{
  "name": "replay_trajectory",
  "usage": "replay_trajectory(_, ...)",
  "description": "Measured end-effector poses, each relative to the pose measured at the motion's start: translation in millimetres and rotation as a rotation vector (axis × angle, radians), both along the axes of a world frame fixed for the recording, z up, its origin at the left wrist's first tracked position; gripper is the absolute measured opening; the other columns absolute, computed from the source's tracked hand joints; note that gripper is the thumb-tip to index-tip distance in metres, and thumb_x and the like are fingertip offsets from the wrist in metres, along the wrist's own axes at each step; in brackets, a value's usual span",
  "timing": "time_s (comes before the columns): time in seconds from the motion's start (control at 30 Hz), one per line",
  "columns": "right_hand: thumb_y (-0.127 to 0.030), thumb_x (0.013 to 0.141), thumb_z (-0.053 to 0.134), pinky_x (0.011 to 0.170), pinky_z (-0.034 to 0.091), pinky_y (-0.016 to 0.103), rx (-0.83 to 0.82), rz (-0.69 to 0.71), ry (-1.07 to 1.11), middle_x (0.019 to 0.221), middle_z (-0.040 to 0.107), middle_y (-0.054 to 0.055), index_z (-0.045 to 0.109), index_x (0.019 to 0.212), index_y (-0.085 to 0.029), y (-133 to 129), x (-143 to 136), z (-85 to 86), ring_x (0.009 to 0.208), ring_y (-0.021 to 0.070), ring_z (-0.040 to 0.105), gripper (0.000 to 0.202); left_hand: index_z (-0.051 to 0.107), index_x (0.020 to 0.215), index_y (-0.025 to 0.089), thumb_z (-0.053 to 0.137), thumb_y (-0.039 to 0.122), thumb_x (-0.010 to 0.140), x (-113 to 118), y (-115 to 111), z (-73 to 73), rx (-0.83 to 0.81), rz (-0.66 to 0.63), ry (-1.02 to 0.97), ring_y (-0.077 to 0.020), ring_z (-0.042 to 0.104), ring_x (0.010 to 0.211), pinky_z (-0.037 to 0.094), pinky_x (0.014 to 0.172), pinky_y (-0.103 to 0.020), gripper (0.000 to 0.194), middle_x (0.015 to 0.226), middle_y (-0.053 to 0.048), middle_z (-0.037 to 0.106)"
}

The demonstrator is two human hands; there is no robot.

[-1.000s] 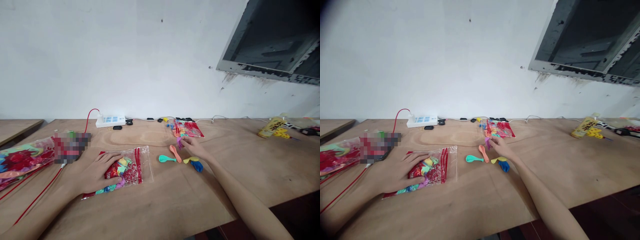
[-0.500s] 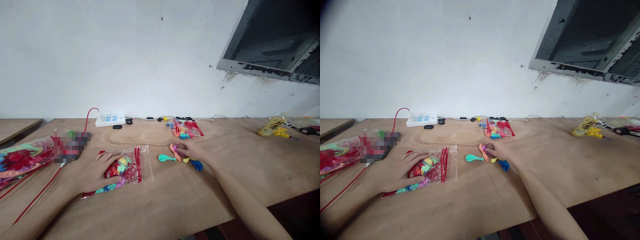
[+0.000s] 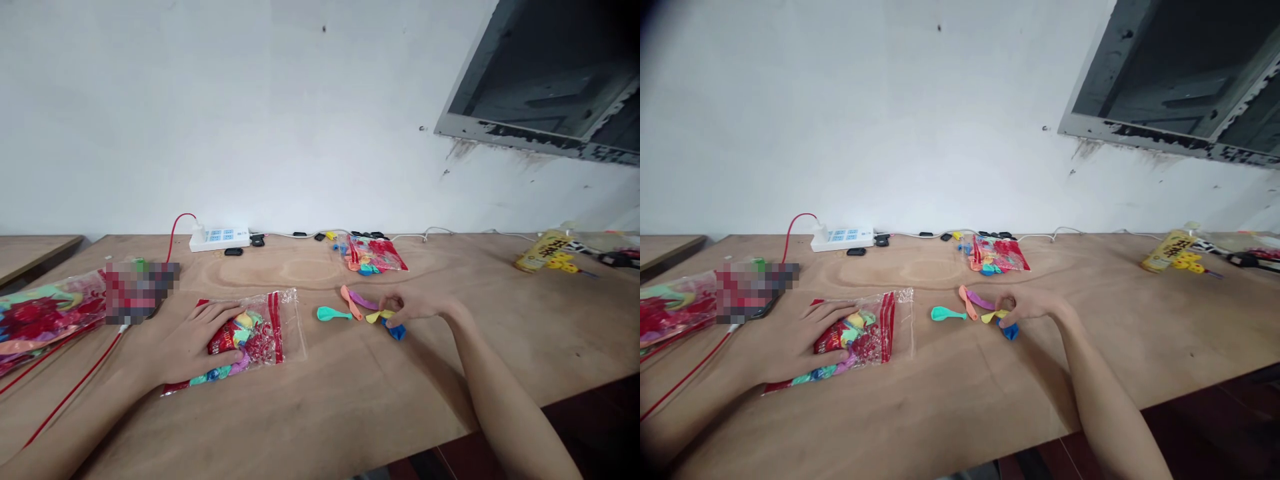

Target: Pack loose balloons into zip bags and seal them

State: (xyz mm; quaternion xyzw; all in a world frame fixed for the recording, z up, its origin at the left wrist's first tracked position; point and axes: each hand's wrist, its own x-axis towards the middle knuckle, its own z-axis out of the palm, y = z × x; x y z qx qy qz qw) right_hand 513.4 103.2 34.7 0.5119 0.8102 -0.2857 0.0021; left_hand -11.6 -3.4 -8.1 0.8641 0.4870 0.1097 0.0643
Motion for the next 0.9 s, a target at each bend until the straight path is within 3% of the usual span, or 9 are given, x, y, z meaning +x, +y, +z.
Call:
replay_trajectory(0.3,-0.041,0.091,0.069,0.067,0.043,0.03,-0.057,-0.019,-0.007,0.087,0.076,0.007,0.083,0.094,-0.019,-1,-2,8.2,0.079,0.0215,0.064,0.026,0.048,0.159,0.031,0.063,0.071,0.095,-4,2,-4.3,0.017,-0.014,-0.012,-0.036,0.056,0.139,0.048,0.112,-0.05,0.076,0.16,-0.007,0.054)
replay_trajectory(0.47,-0.05,0.093,0.065,0.067,0.045,0.033,0.052,-0.036,0.13,0.086,0.075,0.008,0.082,0.089,-0.02,-1,-2,10.2,0.079,0.0237,0.064,0.034,0.048,0.159,0.031,0.064,0.07,0.096,-5,3,-6.3,0.029,-0.035,-0.024,-0.0362,0.055,0.14,0.047,0.113,-0.049,0.076,0.16,-0.008,0.053)
replay_trajectory(0.63,-0.06,0.095,0.062,0.066,0.043,0.031,0.17,-0.061,0.322,0.091,0.072,0.006,0.078,0.095,-0.02,-6,-22,15.8,0.078,0.0203,0.06,0.042,0.049,0.157,0.03,0.063,0.072,0.095,-4,4,-5.7,0.016,-0.011,-0.004,-0.0368,0.056,0.139,0.047,0.113,-0.05,0.077,0.159,-0.008,0.055)
replay_trajectory(0.8,-0.063,0.092,0.065,0.066,0.047,0.031,0.163,-0.155,0.577,0.083,0.071,0.005,0.075,0.096,-0.018,-5,-48,0.5,0.074,0.0189,0.062,0.046,0.05,0.157,0.029,0.063,0.074,0.094,-3,3,-5.2,0.005,0.007,-0.002,-0.0371,0.055,0.139,0.047,0.113,-0.05,0.079,0.159,-0.008,0.055)
replay_trajectory(0.9,-0.06,0.093,0.065,0.065,0.048,0.03,0.241,-0.183,0.497,0.088,0.076,0.006,0.077,0.097,-0.019,0,-53,-12.1,0.076,0.0205,0.066,0.044,0.049,0.158,0.029,0.063,0.073,0.095,-4,3,-6.1,0.003,-0.002,-0.012,-0.0366,0.054,0.141,0.047,0.113,-0.05,0.078,0.16,-0.008,0.054)
